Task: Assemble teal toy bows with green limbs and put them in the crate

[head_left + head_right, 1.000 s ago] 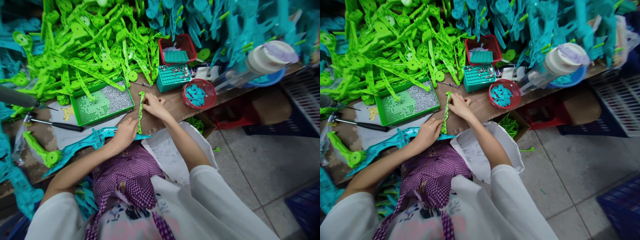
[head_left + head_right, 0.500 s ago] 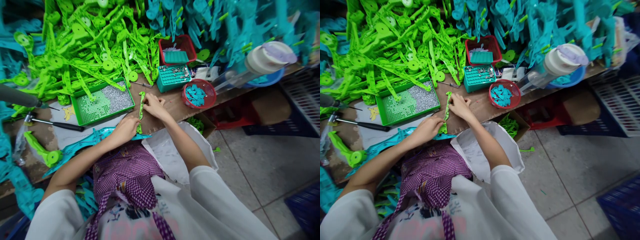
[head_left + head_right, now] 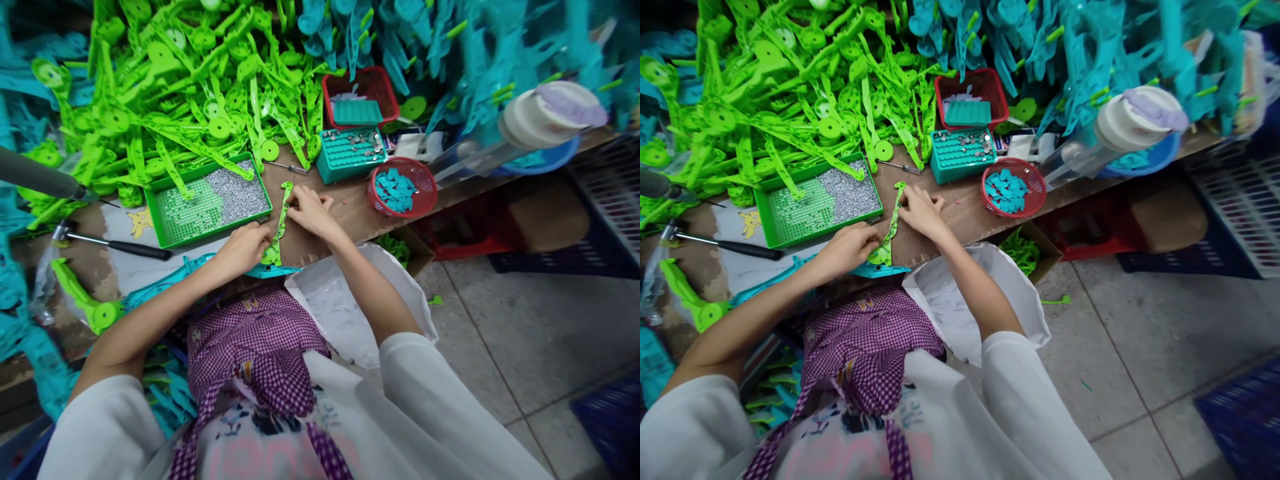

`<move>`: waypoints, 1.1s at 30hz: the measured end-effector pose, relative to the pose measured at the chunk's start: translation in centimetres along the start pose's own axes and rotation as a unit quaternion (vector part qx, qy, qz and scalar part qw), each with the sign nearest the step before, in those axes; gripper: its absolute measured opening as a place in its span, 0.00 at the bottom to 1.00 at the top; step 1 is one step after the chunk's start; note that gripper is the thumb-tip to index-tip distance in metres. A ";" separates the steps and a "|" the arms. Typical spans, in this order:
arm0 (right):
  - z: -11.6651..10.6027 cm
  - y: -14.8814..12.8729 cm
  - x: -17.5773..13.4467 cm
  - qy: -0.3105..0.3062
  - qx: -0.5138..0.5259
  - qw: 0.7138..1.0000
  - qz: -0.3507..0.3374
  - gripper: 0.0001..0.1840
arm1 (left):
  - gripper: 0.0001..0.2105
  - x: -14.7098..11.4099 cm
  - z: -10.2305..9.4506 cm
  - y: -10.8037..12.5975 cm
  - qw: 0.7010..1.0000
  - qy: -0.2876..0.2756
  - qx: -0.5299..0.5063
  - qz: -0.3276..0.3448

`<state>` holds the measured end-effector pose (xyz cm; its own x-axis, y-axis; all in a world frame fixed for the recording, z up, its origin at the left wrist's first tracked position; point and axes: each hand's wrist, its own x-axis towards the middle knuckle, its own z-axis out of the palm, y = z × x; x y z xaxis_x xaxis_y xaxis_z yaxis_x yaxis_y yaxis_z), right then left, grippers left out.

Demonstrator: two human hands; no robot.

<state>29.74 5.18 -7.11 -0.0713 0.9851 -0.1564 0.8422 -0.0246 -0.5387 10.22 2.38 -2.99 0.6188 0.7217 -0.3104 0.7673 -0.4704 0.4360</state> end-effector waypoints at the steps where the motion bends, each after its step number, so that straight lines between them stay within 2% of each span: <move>1: 0.0 0.0 0.1 0.001 -0.001 1.000 0.000 0.10 | 0.11 -0.1 0.0 -0.2 1.000 0.007 -0.005 -0.003; 4: -0.2 0.1 0.0 0.001 -0.006 1.000 0.000 0.10 | 0.12 -0.5 0.4 -0.5 1.000 0.026 -0.006 0.002; 7: -0.7 -0.1 -1.3 0.018 -0.023 0.999 -0.022 0.12 | 0.14 -0.8 0.9 -0.4 0.999 0.038 0.010 0.003; 10: -0.7 -0.7 -4.0 0.056 -0.004 0.994 -0.094 0.14 | 0.14 -0.6 1.1 -0.3 0.999 0.041 0.017 -0.008; 14: 1.1 -1.5 -6.6 -0.009 0.120 0.971 -0.205 0.13 | 0.13 -0.7 1.3 -0.9 0.998 0.053 -0.008 0.016; 17: 2.7 -1.4 -6.7 -0.012 0.176 0.965 -0.194 0.12 | 0.14 -1.8 1.5 -1.4 0.997 0.075 -0.018 0.025; 20: 3.2 -1.1 -6.3 -0.010 0.185 0.967 -0.178 0.10 | 0.15 -3.2 1.9 -1.5 0.996 0.089 -0.016 0.017; 27: 2.4 -1.8 -5.8 -0.021 0.148 0.976 -0.162 0.06 | 0.17 -4.5 2.7 -1.3 0.996 0.076 0.036 0.009; 33: 1.7 -1.4 -4.9 -0.081 0.114 0.966 -0.219 0.06 | 0.21 -5.7 3.3 -1.0 0.990 0.071 0.117 0.044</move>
<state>27.98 0.05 -7.01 -0.4925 0.8703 0.0103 0.5735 0.3334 -0.7483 6.51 -2.90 -4.45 0.6670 0.7297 -0.1506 0.7404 -0.6265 0.2437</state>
